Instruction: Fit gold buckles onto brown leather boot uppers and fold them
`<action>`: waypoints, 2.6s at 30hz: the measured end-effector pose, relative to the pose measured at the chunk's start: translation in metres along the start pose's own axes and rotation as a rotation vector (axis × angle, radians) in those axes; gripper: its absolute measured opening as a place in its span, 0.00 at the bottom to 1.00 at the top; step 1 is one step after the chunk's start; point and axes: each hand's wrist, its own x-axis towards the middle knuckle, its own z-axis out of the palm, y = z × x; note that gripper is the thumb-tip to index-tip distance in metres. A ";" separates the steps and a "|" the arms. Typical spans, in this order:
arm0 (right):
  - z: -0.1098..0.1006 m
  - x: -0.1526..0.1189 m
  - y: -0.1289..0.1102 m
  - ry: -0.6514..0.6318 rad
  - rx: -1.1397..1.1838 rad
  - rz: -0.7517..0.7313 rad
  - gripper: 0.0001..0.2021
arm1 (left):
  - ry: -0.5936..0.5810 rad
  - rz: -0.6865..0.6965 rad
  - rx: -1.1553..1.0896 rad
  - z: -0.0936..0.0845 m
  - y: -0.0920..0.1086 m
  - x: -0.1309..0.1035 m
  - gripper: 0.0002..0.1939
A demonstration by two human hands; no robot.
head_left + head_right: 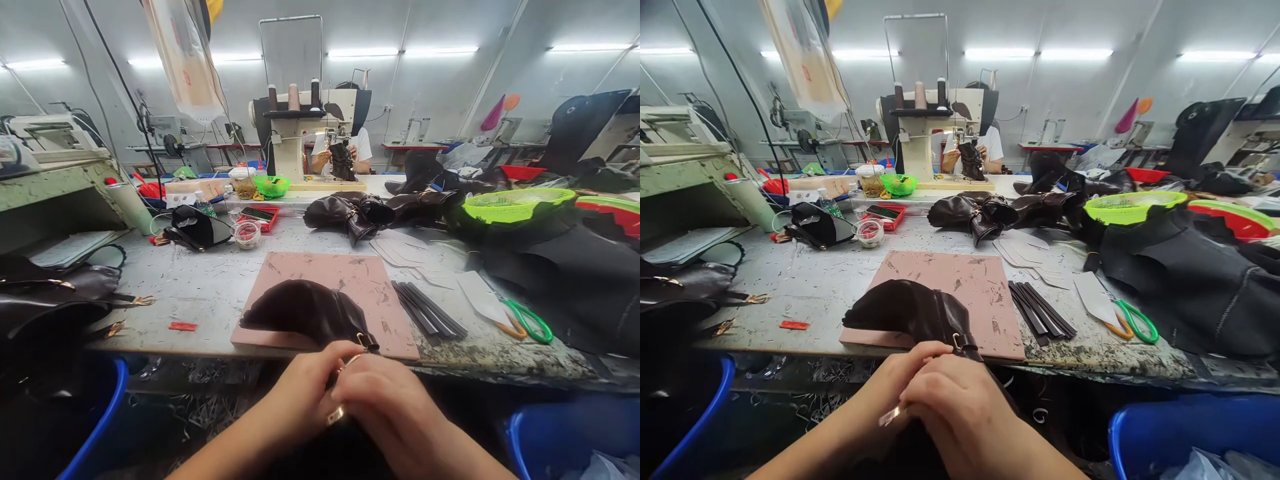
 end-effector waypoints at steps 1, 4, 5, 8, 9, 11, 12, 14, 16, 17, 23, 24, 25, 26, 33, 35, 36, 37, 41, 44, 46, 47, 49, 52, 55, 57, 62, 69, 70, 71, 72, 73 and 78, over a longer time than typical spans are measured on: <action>-0.001 0.001 -0.003 -0.057 0.035 0.005 0.06 | -0.026 0.011 0.005 -0.003 0.005 0.000 0.13; 0.000 0.001 -0.008 -0.131 0.083 0.016 0.05 | -0.044 0.011 0.004 -0.011 0.014 -0.003 0.12; -0.001 -0.001 -0.008 -0.134 0.105 0.009 0.05 | -0.044 -0.003 -0.007 -0.012 0.015 -0.004 0.12; -0.005 -0.007 -0.007 -0.047 0.218 0.024 0.05 | -0.073 -0.041 -0.074 -0.013 0.014 -0.006 0.14; -0.007 -0.009 -0.006 0.002 0.255 0.044 0.08 | -0.089 -0.047 -0.095 -0.014 0.014 -0.007 0.14; -0.013 -0.014 -0.005 0.064 0.276 0.081 0.12 | -0.123 -0.043 -0.110 -0.013 0.015 -0.008 0.13; -0.016 -0.017 -0.004 0.069 0.249 0.090 0.14 | -0.140 -0.036 -0.102 -0.013 0.016 -0.008 0.12; -0.021 -0.022 0.001 0.079 0.113 0.043 0.16 | -0.162 -0.047 -0.094 -0.011 0.017 -0.009 0.10; -0.027 -0.028 0.009 0.111 -0.102 -0.032 0.15 | -0.147 -0.140 -0.165 -0.008 0.017 -0.010 0.09; -0.029 -0.032 0.014 0.121 -0.208 -0.061 0.13 | -0.121 -0.213 -0.237 -0.007 0.016 -0.010 0.08; -0.037 -0.040 0.035 0.052 -0.663 -0.160 0.10 | -0.004 -0.411 -0.573 -0.003 0.016 -0.011 0.08; -0.037 -0.039 0.036 0.066 -0.728 -0.195 0.10 | -0.009 -0.410 -0.579 -0.003 0.016 -0.011 0.08; -0.035 -0.037 0.035 0.109 -0.792 -0.221 0.10 | -0.013 -0.406 -0.573 -0.002 0.016 -0.010 0.08; -0.033 -0.034 0.034 0.171 -0.841 -0.232 0.10 | -0.024 -0.398 -0.554 -0.001 0.016 -0.010 0.08; -0.019 -0.017 0.020 0.187 -0.251 0.069 0.10 | 0.037 -0.232 -0.429 0.008 0.010 -0.013 0.05; -0.019 -0.013 0.019 0.056 -0.127 0.236 0.09 | 0.056 -0.211 -0.406 0.009 0.009 -0.015 0.03; -0.020 -0.011 0.019 -0.010 -0.088 0.305 0.09 | 0.063 -0.205 -0.402 0.010 0.009 -0.016 0.02; -0.021 -0.010 0.019 -0.068 -0.054 0.355 0.09 | 0.072 -0.202 -0.406 0.010 0.009 -0.016 0.02; -0.026 -0.006 0.017 -0.159 0.048 0.434 0.09 | 0.077 -0.235 -0.493 0.010 0.012 -0.015 0.04; -0.027 -0.004 0.011 -0.217 -0.004 0.432 0.11 | 0.062 -0.281 -0.568 0.010 0.013 -0.013 0.06; -0.024 -0.005 0.008 -0.265 -0.077 0.383 0.11 | 0.054 -0.294 -0.580 0.010 0.013 -0.012 0.06; -0.022 -0.006 0.008 -0.260 -0.118 0.349 0.11 | 0.052 -0.294 -0.577 0.010 0.013 -0.012 0.06; -0.016 -0.009 0.011 -0.175 -0.192 0.269 0.13 | 0.043 -0.275 -0.566 0.009 0.012 -0.012 0.07; -0.009 -0.013 0.016 -0.009 -0.215 0.223 0.13 | 0.027 -0.243 -0.563 0.008 0.012 -0.012 0.06; -0.010 -0.012 0.015 -0.074 -0.120 0.319 0.11 | 0.028 -0.249 -0.589 0.007 0.012 -0.012 0.05; -0.013 -0.009 0.012 -0.163 -0.093 0.372 0.10 | 0.034 -0.253 -0.607 0.006 0.011 -0.012 0.04; -0.016 -0.008 0.006 -0.220 -0.088 0.390 0.12 | 0.038 -0.263 -0.608 0.006 0.009 -0.014 0.05; -0.017 -0.029 0.006 -0.326 -0.090 0.135 0.30 | 0.057 -0.394 -0.688 0.005 0.008 -0.015 0.08; -0.014 -0.032 0.009 -0.329 -0.139 0.110 0.29 | 0.051 -0.414 -0.707 0.005 0.009 -0.014 0.08; -0.011 -0.035 0.011 -0.325 -0.212 0.088 0.25 | 0.047 -0.428 -0.719 0.004 0.009 -0.012 0.08; -0.008 -0.038 0.014 -0.313 -0.301 0.061 0.20 | 0.047 -0.440 -0.728 0.004 0.009 -0.010 0.08; -0.006 -0.039 0.017 -0.298 -0.389 0.026 0.16 | 0.048 -0.451 -0.734 0.004 0.010 -0.008 0.08; -0.005 -0.043 0.021 -0.273 -0.463 -0.048 0.17 | 0.051 -0.487 -0.770 0.003 0.009 -0.005 0.08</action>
